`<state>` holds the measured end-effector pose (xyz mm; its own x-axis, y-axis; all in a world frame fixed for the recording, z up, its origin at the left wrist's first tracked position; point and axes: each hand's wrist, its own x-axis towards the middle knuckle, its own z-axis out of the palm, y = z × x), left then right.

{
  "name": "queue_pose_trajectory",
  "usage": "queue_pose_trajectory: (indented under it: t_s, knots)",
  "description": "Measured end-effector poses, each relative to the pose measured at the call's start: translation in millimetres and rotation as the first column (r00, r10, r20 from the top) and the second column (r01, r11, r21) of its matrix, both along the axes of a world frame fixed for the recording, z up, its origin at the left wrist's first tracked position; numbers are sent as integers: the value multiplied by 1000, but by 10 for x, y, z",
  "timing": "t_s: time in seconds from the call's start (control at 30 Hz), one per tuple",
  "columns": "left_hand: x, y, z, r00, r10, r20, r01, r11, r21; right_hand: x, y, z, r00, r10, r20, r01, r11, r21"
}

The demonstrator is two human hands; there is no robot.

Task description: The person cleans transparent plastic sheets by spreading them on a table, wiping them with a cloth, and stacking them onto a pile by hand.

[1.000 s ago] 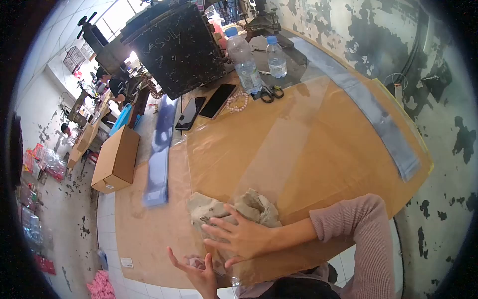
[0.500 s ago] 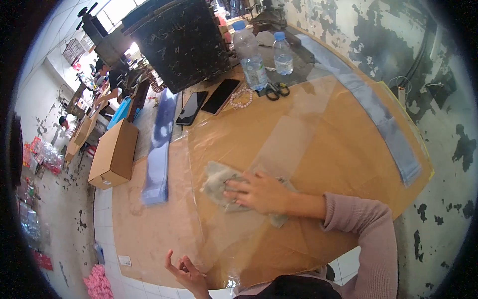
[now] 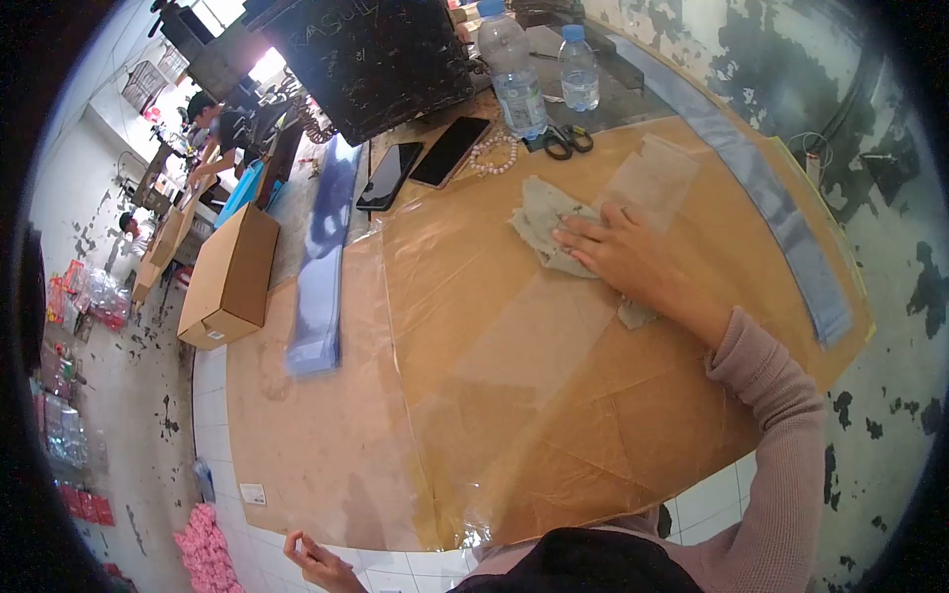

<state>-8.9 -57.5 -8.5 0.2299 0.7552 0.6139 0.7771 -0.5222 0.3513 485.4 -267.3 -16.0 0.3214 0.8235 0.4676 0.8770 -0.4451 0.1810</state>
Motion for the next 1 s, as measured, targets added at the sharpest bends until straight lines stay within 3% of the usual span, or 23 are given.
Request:
queue_pose_trajectory:
  t_s: [0.03, 0.17, 0.3, 0.4, 0.5, 0.53, 0.63, 0.73, 0.83, 0.9, 0.93, 0.97, 1.0]
  knots:
    - [-103, 52, -48, 999, -23, -39, 27, 995, 99, 56, -35, -23, 999, -14, 40, 13, 1000, 7]
    - [-334, 130, -33, 997, 30, -74, -14, 978, 208, 286, -162, -43, 989, -124, 84, 124, 992, 9]
    - [-606, 241, -116, 970, 63, -237, 17, 948, 319, 529, -284, -83, 975, -205, 80, 204, 979, 30]
    - [-824, 295, -214, 967, 188, -172, -159, 973, 168, 639, -307, -108, 970, -239, 33, 238, 971, 25]
    - [-915, 406, -397, 950, 149, -273, -63, 951, 302, 653, -314, -77, 965, -260, 44, 261, 965, -1]
    - [-1006, 456, -501, 943, 160, -292, -86, 965, 249, 646, -314, -60, 963, -265, 59, 265, 964, -8]
    - [-1031, 508, -537, 940, 157, -305, -69, 958, 278, 634, -317, 25, 929, -255, -268, 282, 957, 64]
    - [-989, 538, -416, 961, 86, -262, -20, 970, 244, 1208, -584, 62, 784, -112, -611, 157, 987, 21]
    - [-980, 534, -327, 940, 132, -313, -90, 985, 146, 1233, -671, 575, 717, -374, -589, 501, 863, 61]
    - [-872, 505, -231, 952, 118, -282, -74, 984, 162, 1050, -576, 688, 810, -572, -128, 559, 820, -121]
    - [-812, 474, -165, 950, 120, -288, -83, 987, 140, 959, -577, 727, 788, -602, 132, 616, 766, -186]
    - [-743, 439, -88, 948, 121, -294, -90, 989, 117, 951, -584, 652, 937, -348, 30, 346, 915, -205]
    - [-671, 382, 13, 935, 136, -326, -119, 990, 70, 924, -574, 576, 995, -58, -77, 42, 979, -198]
